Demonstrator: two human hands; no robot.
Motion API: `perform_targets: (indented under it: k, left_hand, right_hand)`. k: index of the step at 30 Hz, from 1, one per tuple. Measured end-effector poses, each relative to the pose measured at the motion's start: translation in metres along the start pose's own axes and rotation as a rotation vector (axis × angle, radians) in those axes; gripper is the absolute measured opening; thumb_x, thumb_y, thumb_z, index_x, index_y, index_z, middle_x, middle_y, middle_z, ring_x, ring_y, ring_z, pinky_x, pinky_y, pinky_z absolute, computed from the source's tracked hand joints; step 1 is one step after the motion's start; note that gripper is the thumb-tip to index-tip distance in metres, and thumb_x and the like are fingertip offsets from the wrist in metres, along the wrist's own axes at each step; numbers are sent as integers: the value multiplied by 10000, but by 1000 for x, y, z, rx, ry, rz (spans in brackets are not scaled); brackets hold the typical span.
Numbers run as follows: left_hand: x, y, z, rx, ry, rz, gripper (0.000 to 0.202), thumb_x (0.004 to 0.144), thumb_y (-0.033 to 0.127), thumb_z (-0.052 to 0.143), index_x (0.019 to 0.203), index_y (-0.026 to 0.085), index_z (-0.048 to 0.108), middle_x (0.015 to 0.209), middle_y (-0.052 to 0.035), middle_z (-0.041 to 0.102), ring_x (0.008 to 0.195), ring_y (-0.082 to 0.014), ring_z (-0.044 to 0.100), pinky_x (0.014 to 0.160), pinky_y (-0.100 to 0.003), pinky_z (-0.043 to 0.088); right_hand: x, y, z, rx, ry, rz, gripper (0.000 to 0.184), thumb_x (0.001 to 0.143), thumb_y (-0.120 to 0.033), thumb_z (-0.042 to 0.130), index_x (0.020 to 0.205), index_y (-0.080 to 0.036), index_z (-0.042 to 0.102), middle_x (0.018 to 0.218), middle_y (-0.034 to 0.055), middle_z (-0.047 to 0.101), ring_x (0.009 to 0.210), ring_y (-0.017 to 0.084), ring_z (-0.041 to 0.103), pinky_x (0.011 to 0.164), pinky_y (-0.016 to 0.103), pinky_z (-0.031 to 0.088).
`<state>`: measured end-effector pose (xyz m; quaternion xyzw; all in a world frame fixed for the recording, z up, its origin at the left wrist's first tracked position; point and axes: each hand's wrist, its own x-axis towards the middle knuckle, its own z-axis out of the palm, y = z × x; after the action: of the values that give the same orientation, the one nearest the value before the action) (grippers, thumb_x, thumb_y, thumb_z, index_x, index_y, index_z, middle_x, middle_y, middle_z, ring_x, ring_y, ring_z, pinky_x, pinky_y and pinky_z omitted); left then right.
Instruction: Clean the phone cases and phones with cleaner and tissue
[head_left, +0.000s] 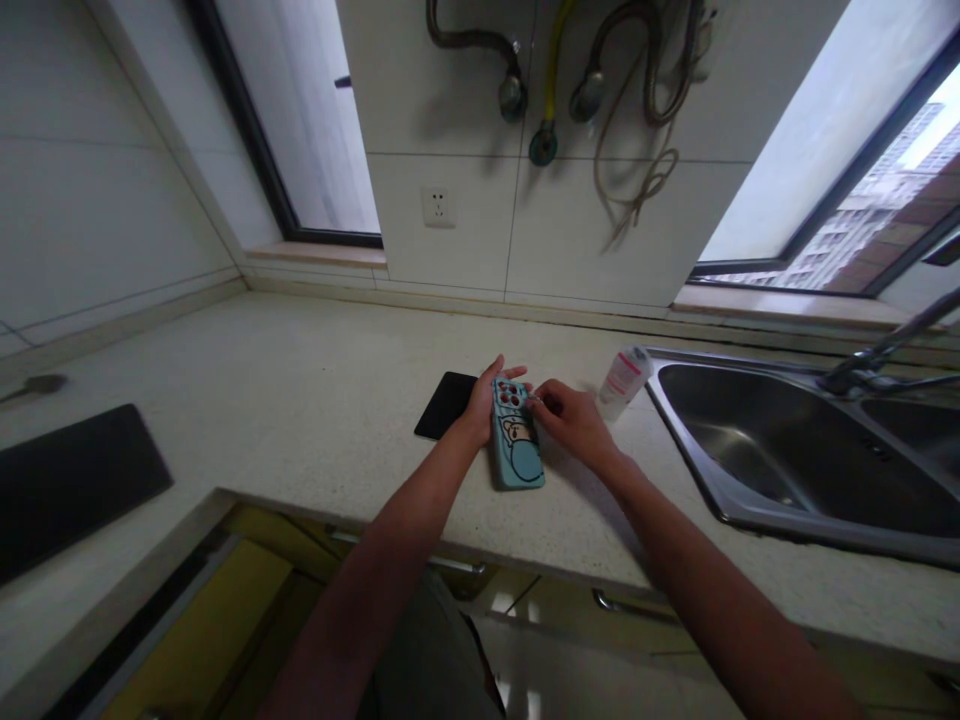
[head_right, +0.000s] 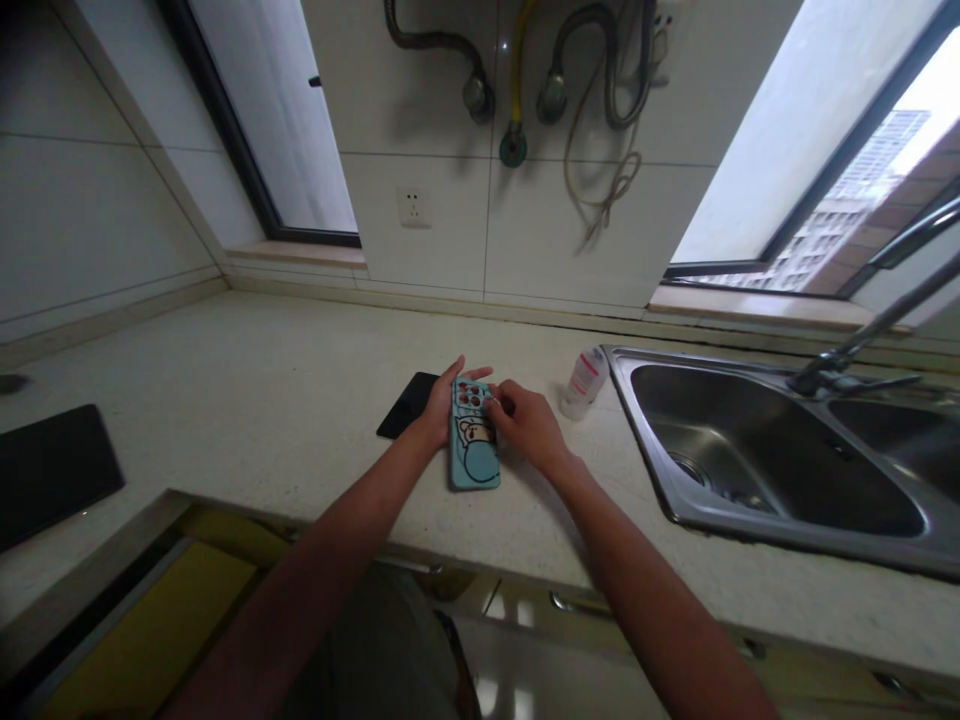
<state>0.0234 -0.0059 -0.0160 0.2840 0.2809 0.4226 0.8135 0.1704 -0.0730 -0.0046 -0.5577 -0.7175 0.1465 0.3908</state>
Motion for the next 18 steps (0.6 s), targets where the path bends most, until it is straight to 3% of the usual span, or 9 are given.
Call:
perform_targets:
  k: [4,7,9,11,13,18]
  left_hand:
    - [-2,-6,3,98,131,103,463,836,554,635,1110,186,568,721,25,505,524,-88,517,549,-233,456]
    - [0,-14,3,234,90,167,599,763,687,651,1114,209,564,772,5,524,648,-128,559,621,-264,488]
    - [2,-20,2,366,62,292,681,700,731,682,1114,202,574,850,-28,571,799,-176,597,735,-297,502]
    - [4,-25,1,510,44,419,716,642,674,770,1135,192,579,1000,-71,612,978,-223,597,873,-327,478]
    - [4,-29,1,613,38,461,723,631,588,823,1178,189,570,1128,-109,609,1084,-255,573,946,-354,450]
    - [4,-28,0,713,96,503,518,705,378,807,1142,196,596,1165,-117,607,1098,-259,568,975,-375,429]
  right_hand:
    - [-3,-9,11,258,120,55,269,878,-452,541,759,-211,532,622,-30,519,565,128,462,556,263,337]
    - [-1,-14,10,446,227,133,289,862,-476,554,737,-219,511,617,-39,488,559,123,436,545,260,343]
    - [0,-16,6,507,259,155,309,846,-487,564,699,-224,496,592,-50,438,547,119,398,536,259,334]
    - [2,-15,3,539,277,162,314,829,-485,577,675,-223,496,592,-53,420,553,118,383,540,259,336]
    - [3,-11,1,562,315,171,308,818,-474,585,666,-222,494,607,-50,430,567,119,392,551,260,348]
    - [5,0,4,583,434,228,295,814,-434,604,657,-224,469,595,-56,432,555,116,400,534,256,349]
